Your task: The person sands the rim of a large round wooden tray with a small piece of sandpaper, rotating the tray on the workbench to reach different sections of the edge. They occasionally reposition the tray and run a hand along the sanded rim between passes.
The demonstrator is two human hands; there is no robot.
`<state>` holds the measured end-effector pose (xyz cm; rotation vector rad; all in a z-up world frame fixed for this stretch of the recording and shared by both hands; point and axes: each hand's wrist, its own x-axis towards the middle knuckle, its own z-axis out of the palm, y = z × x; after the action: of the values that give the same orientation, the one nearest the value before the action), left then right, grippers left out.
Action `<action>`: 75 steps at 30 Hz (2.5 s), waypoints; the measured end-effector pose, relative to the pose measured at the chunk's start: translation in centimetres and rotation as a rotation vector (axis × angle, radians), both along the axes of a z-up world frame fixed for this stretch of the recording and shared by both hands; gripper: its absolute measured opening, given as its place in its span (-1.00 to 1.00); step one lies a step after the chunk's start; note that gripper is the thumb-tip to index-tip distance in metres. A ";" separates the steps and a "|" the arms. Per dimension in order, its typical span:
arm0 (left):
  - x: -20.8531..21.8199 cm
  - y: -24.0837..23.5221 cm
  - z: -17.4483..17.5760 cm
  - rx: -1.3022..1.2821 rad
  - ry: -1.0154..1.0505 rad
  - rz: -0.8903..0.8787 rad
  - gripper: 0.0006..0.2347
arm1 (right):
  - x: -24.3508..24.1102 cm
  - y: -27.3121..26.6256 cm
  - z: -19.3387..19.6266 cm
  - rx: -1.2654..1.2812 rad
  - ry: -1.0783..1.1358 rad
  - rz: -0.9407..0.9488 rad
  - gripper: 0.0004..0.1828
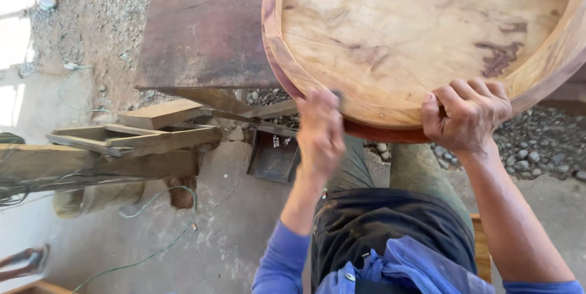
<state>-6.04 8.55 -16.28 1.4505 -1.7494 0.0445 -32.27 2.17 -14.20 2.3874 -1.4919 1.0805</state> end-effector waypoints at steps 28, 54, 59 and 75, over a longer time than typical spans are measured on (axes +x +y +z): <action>7.1 -8.6 -1.4 0.007 0.321 0.185 -0.66 | 10.9 0.3 3.5 0.496 0.324 0.086 -0.56; 17.3 -23.1 -2.4 0.218 0.523 0.040 -0.69 | 19.6 -4.5 6.9 0.892 0.506 0.223 -0.34; 10.4 -11.1 0.4 0.111 0.309 0.136 -0.68 | 19.2 -5.0 6.3 0.813 0.444 0.295 -0.34; 5.8 -3.4 -0.5 0.037 -0.090 -0.266 -0.68 | 7.5 1.1 2.4 0.028 0.411 0.154 -0.29</action>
<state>-0.25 5.14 -16.74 1.2463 -2.0131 -0.0639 -24.77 3.30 -11.84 2.5731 -1.2063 0.5418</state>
